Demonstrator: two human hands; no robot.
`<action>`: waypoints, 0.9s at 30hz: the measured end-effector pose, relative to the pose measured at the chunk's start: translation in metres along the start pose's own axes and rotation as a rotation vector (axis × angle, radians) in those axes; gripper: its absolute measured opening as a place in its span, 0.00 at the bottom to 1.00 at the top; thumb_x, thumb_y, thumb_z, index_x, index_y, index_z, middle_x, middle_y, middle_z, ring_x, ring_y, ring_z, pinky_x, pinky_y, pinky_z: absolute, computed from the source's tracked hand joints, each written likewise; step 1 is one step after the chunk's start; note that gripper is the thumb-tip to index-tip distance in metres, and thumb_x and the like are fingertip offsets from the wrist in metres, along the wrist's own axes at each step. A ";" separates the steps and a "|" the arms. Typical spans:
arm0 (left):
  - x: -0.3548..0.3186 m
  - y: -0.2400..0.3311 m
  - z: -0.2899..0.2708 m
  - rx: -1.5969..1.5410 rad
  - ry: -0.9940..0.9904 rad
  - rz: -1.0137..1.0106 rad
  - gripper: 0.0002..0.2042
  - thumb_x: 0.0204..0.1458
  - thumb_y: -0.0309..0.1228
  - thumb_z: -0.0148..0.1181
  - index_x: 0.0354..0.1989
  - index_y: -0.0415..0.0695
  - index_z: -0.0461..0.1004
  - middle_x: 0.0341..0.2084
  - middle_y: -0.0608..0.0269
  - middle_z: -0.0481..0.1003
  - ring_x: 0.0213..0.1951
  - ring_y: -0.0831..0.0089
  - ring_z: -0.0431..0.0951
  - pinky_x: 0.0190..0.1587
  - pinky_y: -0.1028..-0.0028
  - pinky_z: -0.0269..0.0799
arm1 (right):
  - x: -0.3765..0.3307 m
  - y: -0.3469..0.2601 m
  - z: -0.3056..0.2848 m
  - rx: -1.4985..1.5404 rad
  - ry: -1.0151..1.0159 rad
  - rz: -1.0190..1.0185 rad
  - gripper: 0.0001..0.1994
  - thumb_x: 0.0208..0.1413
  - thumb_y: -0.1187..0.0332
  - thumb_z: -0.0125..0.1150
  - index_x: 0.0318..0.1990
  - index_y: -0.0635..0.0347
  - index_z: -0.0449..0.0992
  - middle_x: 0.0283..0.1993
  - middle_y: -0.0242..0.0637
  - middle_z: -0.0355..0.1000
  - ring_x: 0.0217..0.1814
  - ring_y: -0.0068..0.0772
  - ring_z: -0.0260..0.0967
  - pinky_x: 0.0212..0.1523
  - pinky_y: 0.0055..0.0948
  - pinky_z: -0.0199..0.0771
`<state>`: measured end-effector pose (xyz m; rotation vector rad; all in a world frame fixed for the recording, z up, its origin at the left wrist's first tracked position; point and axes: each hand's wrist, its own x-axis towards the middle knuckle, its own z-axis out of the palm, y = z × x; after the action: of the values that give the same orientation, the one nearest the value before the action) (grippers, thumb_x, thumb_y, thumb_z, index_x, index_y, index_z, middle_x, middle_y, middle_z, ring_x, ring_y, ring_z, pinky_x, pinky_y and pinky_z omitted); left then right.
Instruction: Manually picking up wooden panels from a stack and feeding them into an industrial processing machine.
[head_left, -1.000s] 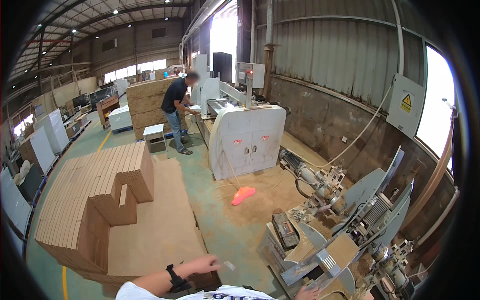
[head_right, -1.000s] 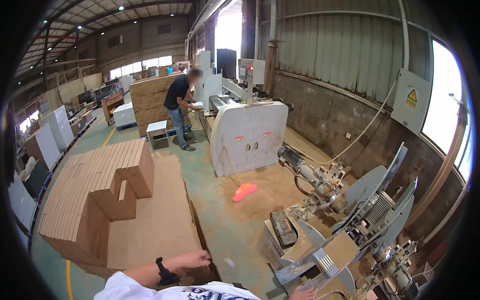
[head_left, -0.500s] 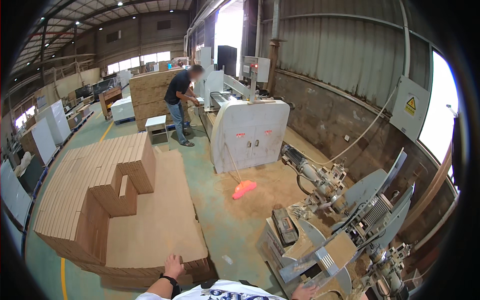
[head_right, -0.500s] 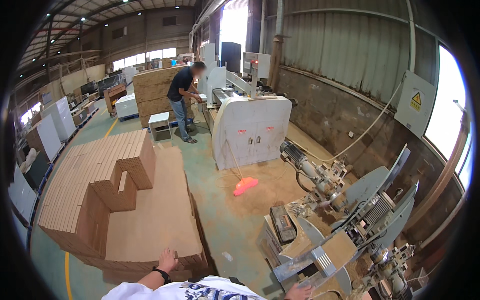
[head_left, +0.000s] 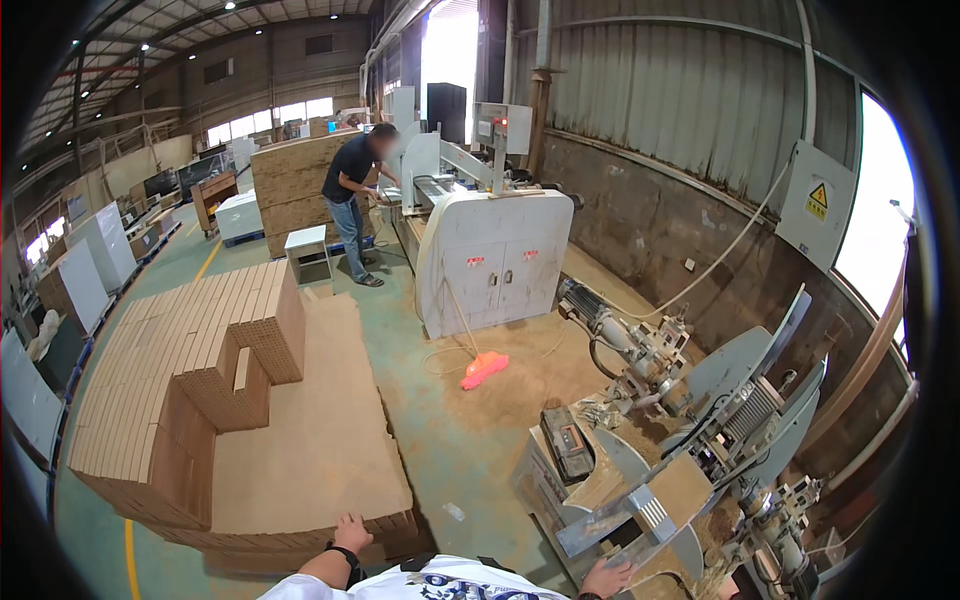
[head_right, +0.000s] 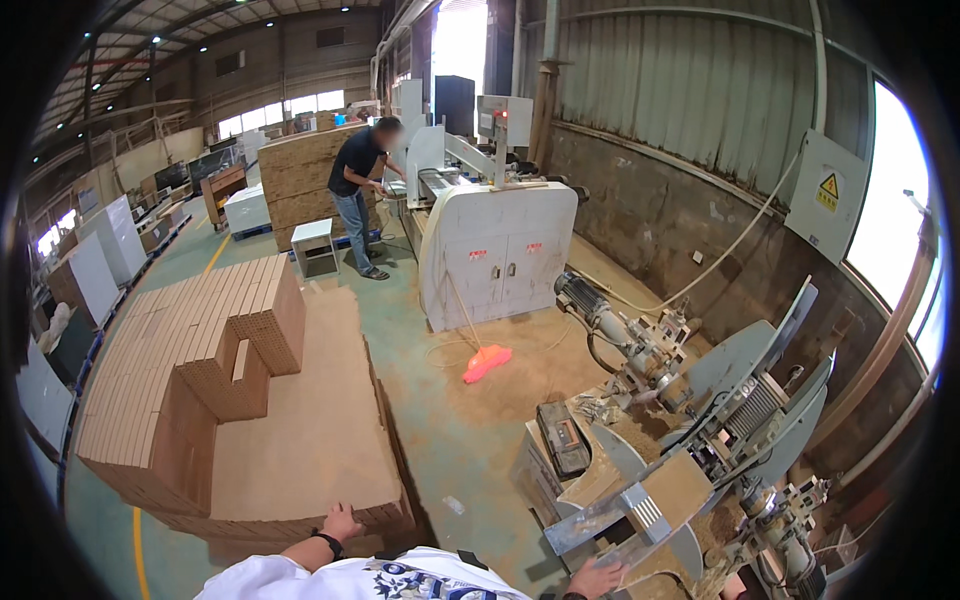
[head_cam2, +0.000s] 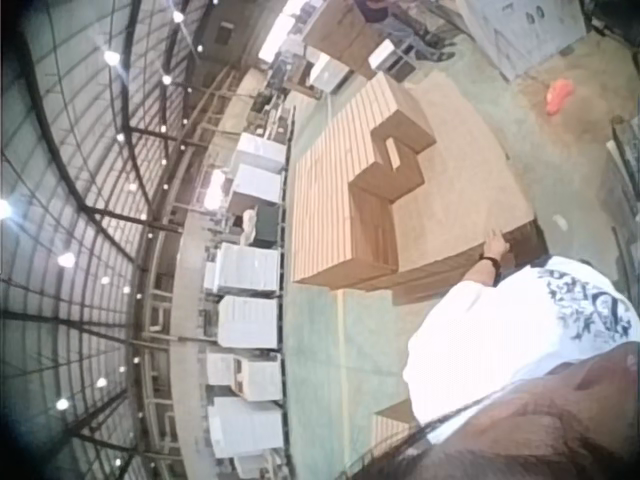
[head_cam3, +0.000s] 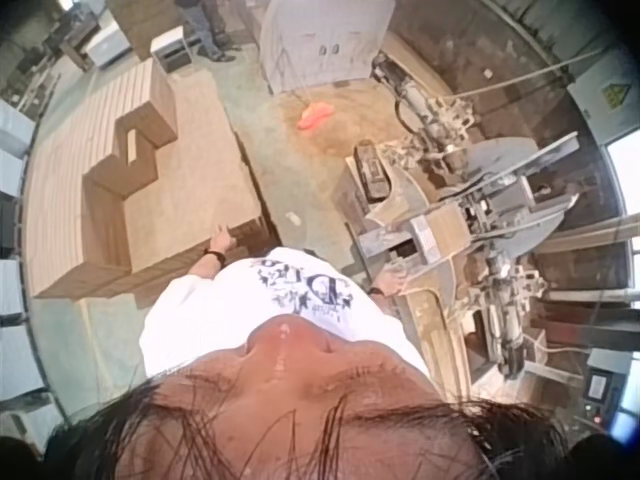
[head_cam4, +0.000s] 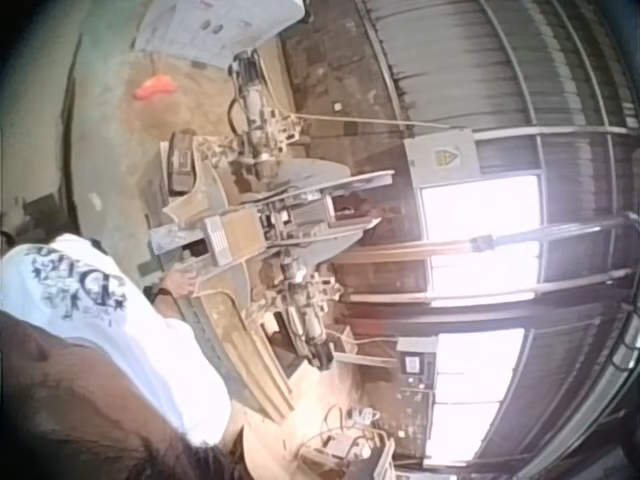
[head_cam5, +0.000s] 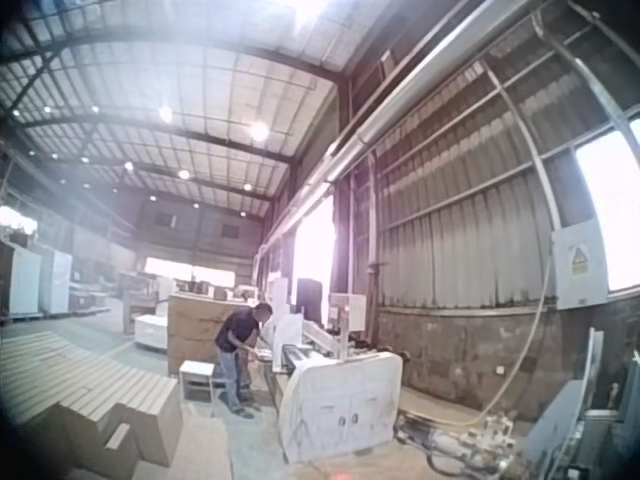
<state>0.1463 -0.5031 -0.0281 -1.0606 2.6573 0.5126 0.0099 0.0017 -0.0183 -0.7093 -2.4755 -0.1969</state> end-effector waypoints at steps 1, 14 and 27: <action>-0.001 0.001 0.000 0.003 -0.001 0.000 0.30 0.37 0.39 0.60 0.52 0.42 0.61 0.53 0.44 0.57 0.56 0.47 0.55 0.53 0.55 0.61 | 0.000 0.000 -0.001 -0.001 -0.002 0.001 0.31 0.47 0.41 0.51 0.47 0.61 0.65 0.46 0.48 0.64 0.43 0.49 0.65 0.40 0.44 0.69; -0.009 0.010 -0.006 0.014 -0.059 0.006 0.39 0.38 0.39 0.62 0.59 0.38 0.51 0.59 0.38 0.47 0.60 0.42 0.49 0.56 0.53 0.58 | 0.003 0.000 -0.003 0.026 -0.017 0.019 0.27 0.48 0.45 0.51 0.46 0.60 0.65 0.48 0.49 0.64 0.43 0.51 0.63 0.40 0.44 0.69; -0.007 0.012 -0.005 0.039 -0.066 -0.008 0.43 0.37 0.42 0.63 0.60 0.36 0.49 0.59 0.34 0.45 0.59 0.39 0.48 0.56 0.55 0.58 | 0.005 -0.004 -0.009 0.037 0.004 0.035 0.27 0.47 0.44 0.52 0.43 0.59 0.66 0.46 0.48 0.65 0.42 0.49 0.66 0.36 0.42 0.71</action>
<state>0.1426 -0.4930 -0.0185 -1.0255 2.5939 0.4835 0.0085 -0.0021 -0.0078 -0.7349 -2.4551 -0.1385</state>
